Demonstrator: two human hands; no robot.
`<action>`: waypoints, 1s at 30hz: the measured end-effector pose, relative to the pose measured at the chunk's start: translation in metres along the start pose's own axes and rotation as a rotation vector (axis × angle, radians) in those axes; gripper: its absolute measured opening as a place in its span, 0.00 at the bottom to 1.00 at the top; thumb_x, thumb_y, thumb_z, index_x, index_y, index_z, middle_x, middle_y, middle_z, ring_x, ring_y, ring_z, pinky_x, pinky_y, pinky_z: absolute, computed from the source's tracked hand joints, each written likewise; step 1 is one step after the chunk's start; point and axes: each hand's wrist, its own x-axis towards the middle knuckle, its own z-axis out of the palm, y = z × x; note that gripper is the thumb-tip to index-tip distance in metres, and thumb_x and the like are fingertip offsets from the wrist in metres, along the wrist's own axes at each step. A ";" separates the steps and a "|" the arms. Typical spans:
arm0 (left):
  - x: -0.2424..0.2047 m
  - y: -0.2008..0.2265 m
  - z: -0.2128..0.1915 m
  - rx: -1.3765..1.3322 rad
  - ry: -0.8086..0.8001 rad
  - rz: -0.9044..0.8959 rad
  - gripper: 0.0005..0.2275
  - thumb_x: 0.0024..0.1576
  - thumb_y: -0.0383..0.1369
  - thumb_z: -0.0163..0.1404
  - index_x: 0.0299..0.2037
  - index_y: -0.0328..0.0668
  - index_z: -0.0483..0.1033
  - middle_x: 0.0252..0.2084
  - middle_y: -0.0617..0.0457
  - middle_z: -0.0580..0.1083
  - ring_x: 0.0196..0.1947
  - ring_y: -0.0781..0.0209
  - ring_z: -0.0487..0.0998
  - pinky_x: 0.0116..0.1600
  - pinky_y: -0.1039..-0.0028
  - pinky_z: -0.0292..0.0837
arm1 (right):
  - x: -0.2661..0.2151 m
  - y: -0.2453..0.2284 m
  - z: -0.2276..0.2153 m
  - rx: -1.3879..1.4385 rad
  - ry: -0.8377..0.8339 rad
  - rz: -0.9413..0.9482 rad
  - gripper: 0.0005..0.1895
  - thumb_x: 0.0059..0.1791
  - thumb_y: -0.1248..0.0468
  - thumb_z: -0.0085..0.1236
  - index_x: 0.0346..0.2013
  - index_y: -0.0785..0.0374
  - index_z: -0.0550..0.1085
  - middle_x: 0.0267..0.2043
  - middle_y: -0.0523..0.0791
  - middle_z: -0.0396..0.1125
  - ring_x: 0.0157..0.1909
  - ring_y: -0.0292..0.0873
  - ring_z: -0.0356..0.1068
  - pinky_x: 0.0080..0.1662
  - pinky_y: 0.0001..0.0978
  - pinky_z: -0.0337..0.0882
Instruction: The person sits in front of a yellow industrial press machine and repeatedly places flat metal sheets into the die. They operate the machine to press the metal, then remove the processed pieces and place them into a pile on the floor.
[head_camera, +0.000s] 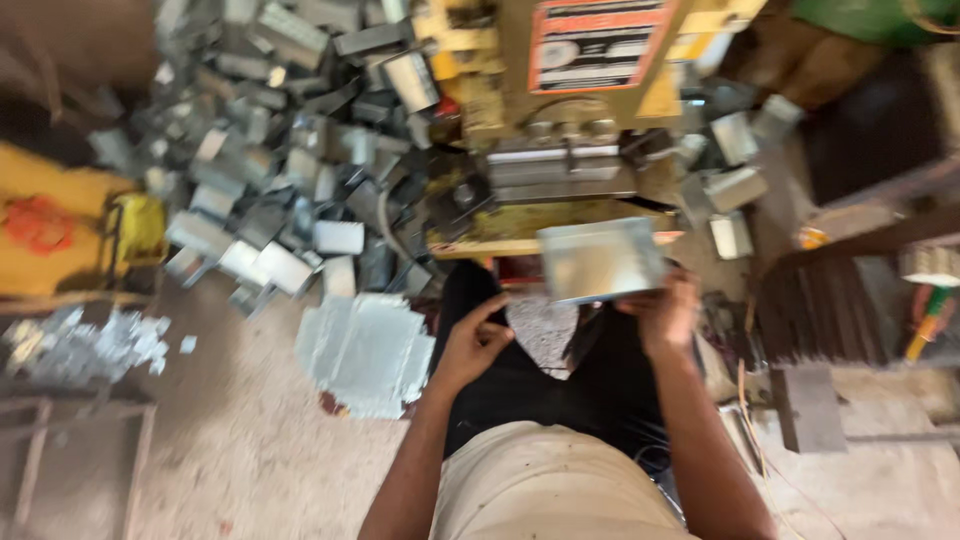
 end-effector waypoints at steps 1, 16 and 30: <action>-0.004 -0.008 -0.012 0.087 0.140 -0.031 0.22 0.59 0.29 0.59 0.65 0.43 0.72 0.37 0.42 0.81 0.35 0.64 0.79 0.42 0.75 0.75 | -0.001 -0.012 -0.010 0.076 0.033 -0.016 0.19 0.56 0.46 0.46 0.55 0.53 0.64 0.48 0.49 0.71 0.38 0.53 0.74 0.34 0.47 0.77; -0.035 -0.152 -0.076 1.396 0.157 -0.502 0.30 0.61 0.33 0.44 0.72 0.80 0.49 0.74 0.47 0.49 0.68 0.32 0.57 0.49 0.31 0.70 | 0.017 -0.129 0.047 0.316 -0.151 0.082 0.12 0.57 0.51 0.56 0.42 0.55 0.74 0.40 0.42 0.68 0.40 0.40 0.66 0.45 0.32 0.66; -0.048 -0.071 -0.124 1.040 0.698 -0.095 0.19 0.55 0.31 0.53 0.58 0.44 0.76 0.36 0.40 0.80 0.33 0.41 0.80 0.40 0.54 0.77 | -0.019 -0.033 0.055 0.203 -0.210 0.319 0.17 0.55 0.55 0.48 0.49 0.65 0.75 0.37 0.45 0.70 0.36 0.42 0.68 0.42 0.37 0.68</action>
